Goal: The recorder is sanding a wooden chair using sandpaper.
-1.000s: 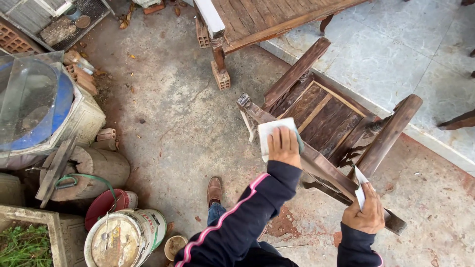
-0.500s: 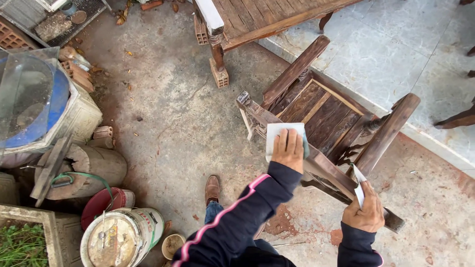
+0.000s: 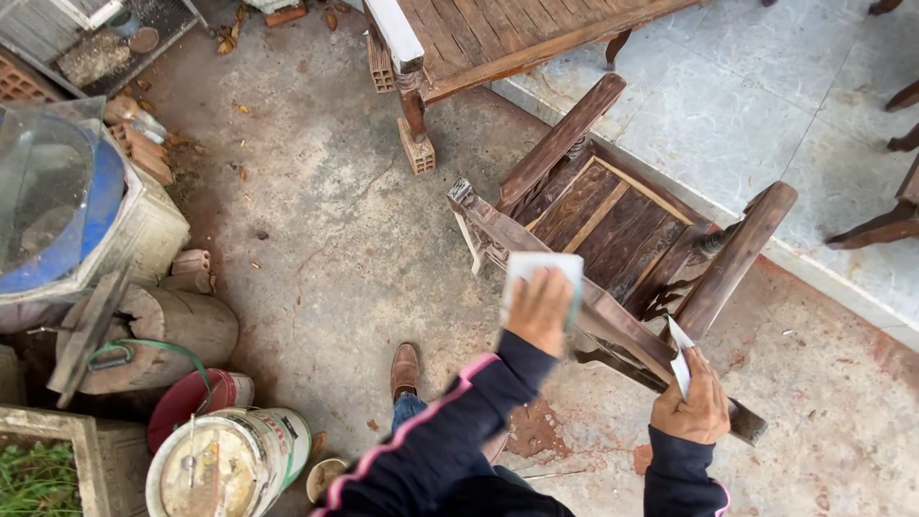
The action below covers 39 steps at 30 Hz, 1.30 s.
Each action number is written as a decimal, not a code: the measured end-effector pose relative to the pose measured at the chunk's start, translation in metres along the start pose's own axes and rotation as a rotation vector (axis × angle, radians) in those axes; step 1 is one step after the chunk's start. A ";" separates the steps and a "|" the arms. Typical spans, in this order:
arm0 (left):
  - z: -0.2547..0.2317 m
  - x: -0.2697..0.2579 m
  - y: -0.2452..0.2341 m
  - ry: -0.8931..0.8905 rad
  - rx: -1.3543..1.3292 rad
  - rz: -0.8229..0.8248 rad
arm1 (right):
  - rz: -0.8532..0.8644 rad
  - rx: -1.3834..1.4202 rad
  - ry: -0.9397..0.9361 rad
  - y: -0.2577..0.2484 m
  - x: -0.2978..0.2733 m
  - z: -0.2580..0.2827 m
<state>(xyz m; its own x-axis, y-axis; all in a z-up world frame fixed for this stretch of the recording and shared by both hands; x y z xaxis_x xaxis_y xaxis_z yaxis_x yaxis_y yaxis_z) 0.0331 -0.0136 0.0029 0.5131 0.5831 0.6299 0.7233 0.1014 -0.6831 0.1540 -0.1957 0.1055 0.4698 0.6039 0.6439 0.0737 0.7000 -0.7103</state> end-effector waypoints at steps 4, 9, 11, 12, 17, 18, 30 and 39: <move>0.022 0.037 -0.015 -0.144 -0.003 0.028 | -0.002 0.019 0.061 0.003 -0.007 0.001; -0.059 0.018 -0.029 -0.112 -0.203 0.049 | -0.025 -0.003 0.048 0.007 -0.008 -0.004; -0.016 0.025 -0.018 -0.045 -0.146 0.059 | -0.007 -0.002 0.032 0.003 -0.007 -0.002; 0.001 0.025 -0.013 0.017 -0.087 0.067 | 0.013 0.002 0.014 -0.001 -0.009 -0.002; -0.002 0.032 -0.001 -0.026 -0.027 0.049 | -0.034 0.023 0.044 0.003 -0.003 0.004; -0.014 0.023 0.012 -0.050 -0.070 0.076 | -0.051 0.009 0.025 0.005 0.001 0.006; -0.032 0.031 -0.025 0.009 -0.213 0.076 | -0.057 0.016 0.059 0.002 -0.003 0.007; -0.015 0.035 -0.036 0.027 -0.136 0.137 | -0.058 0.021 0.029 0.002 -0.003 0.006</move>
<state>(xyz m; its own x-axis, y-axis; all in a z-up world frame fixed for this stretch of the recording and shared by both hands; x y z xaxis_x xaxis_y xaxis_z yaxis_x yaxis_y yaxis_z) 0.0322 -0.0092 0.0548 0.6218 0.5621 0.5453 0.7007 -0.0883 -0.7080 0.1474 -0.1936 0.1035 0.4906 0.5510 0.6751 0.0832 0.7416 -0.6657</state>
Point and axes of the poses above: each hand's wrist, its own x-axis towards the middle knuckle, its own y-axis out of the palm, z = x × y, the point moved 5 cm from there along x, towards the middle knuckle, and after that the axes turned 2 degrees about -y, right-handed, at the moved point
